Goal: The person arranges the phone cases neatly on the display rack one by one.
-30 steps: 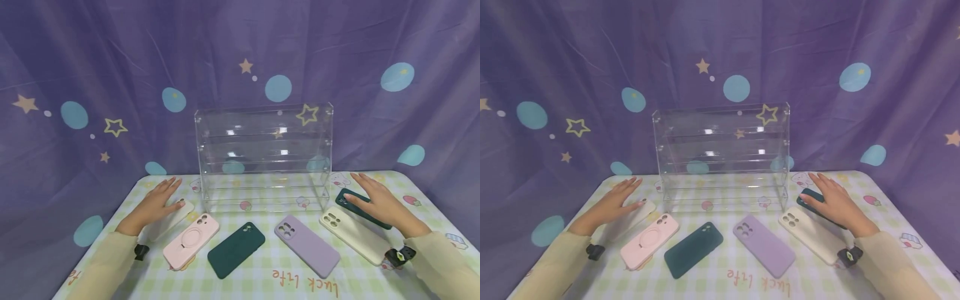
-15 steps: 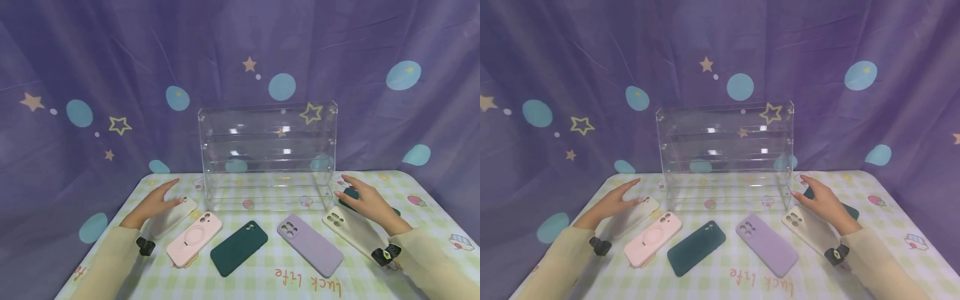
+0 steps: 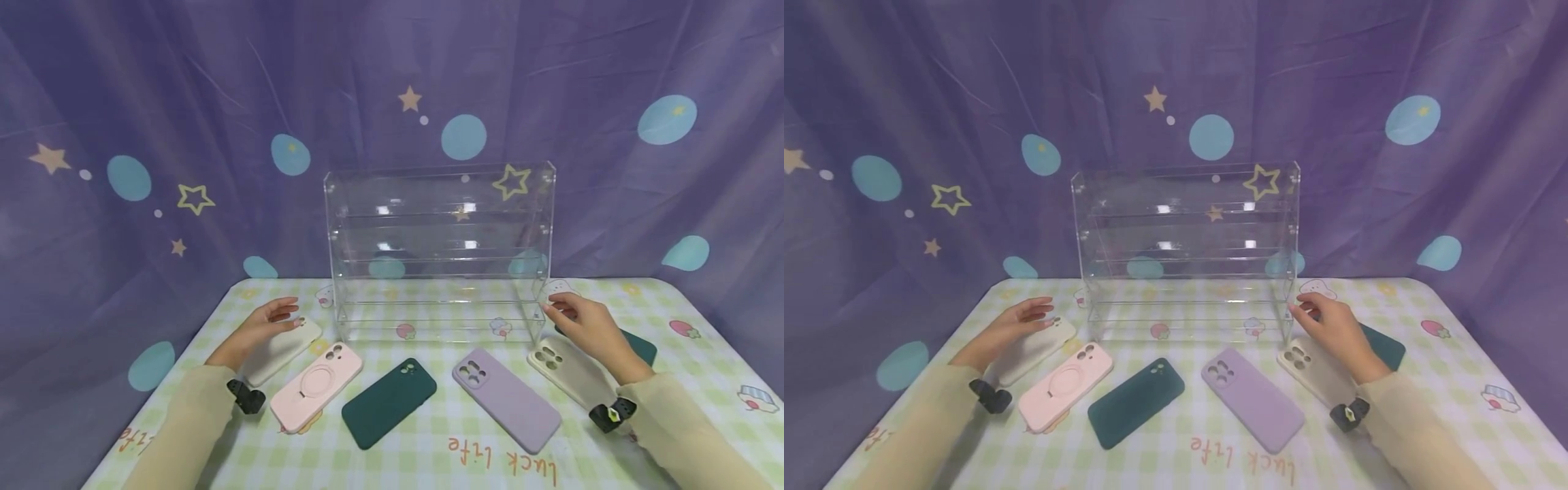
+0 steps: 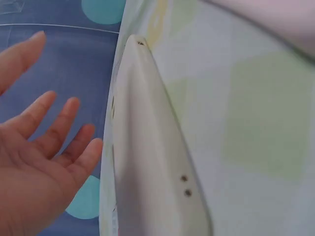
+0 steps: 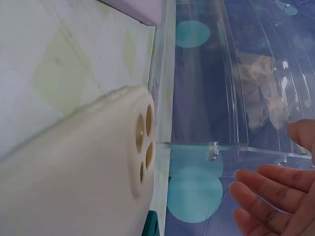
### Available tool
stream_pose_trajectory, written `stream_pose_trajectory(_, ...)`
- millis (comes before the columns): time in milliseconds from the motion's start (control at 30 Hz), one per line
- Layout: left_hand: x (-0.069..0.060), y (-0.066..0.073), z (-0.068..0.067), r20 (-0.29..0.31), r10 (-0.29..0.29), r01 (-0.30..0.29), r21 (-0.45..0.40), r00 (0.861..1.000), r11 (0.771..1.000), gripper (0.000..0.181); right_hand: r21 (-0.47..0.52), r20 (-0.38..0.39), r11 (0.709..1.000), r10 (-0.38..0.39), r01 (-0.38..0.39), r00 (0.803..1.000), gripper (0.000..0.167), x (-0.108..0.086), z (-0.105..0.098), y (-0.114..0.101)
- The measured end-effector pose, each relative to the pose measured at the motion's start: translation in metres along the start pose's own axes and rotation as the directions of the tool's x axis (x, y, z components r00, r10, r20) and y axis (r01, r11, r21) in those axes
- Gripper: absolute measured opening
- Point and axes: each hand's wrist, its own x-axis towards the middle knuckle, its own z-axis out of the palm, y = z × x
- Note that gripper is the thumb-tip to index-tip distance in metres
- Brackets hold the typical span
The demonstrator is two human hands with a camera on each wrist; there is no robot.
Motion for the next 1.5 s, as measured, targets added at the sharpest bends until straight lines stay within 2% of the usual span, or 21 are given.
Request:
stream_pose_trajectory(133,0.001,-0.006,0.001,-0.059,-0.026,0.022,-0.067,0.998,0.998,0.062,0.032,-0.014,0.999,0.023,-0.023,1.000,0.048,0.002,0.005,-0.001)
stream_pose_trajectory(233,0.002,-0.010,0.001,-0.081,-0.057,0.048,-0.112,0.995,0.993,0.061,0.045,-0.036,0.999,0.028,-0.026,0.999,0.045,0.003,0.009,-0.001)
stream_pose_trajectory(400,0.000,-0.012,0.003,-0.037,-0.090,0.085,-0.136,0.995,0.987,0.067,0.023,-0.121,1.000,0.014,-0.011,0.992,0.038,0.005,0.013,-0.003)
stream_pose_trajectory(567,0.001,-0.010,0.010,-0.011,-0.075,0.073,-0.135,0.997,0.988,0.070,0.028,-0.212,0.999,0.024,-0.019,0.977,0.035,0.004,0.017,-0.004)
stream_pose_trajectory(733,0.002,-0.012,0.014,-0.022,-0.091,0.089,-0.086,0.996,0.992,0.073,0.039,-0.260,0.999,0.005,0.006,0.966,0.031,0.002,0.024,-0.001)
stream_pose_trajectory(933,0.002,-0.013,0.016,-0.003,-0.039,0.039,0.021,0.999,0.999,0.074,0.039,-0.307,0.999,-0.022,0.035,0.952,0.025,0.004,0.028,-0.002)
stream_pose_trajectory(1133,0.003,-0.025,0.015,0.015,0.036,-0.037,0.059,0.999,0.998,0.078,0.048,-0.283,0.999,-0.003,0.017,0.959,0.026,0.003,0.027,-0.003)
stream_pose_trajectory(1367,0.004,-0.028,0.015,0.022,0.011,-0.014,0.123,1.000,0.992,0.074,0.045,-0.286,0.999,0.000,0.013,0.958,0.026,0.002,0.027,0.002)
stream_pose_trajectory(1500,0.005,-0.031,0.012,0.017,0.027,-0.029,0.165,0.999,0.986,0.074,0.023,-0.284,0.999,-0.015,0.023,0.959,0.026,0.003,0.026,0.002)
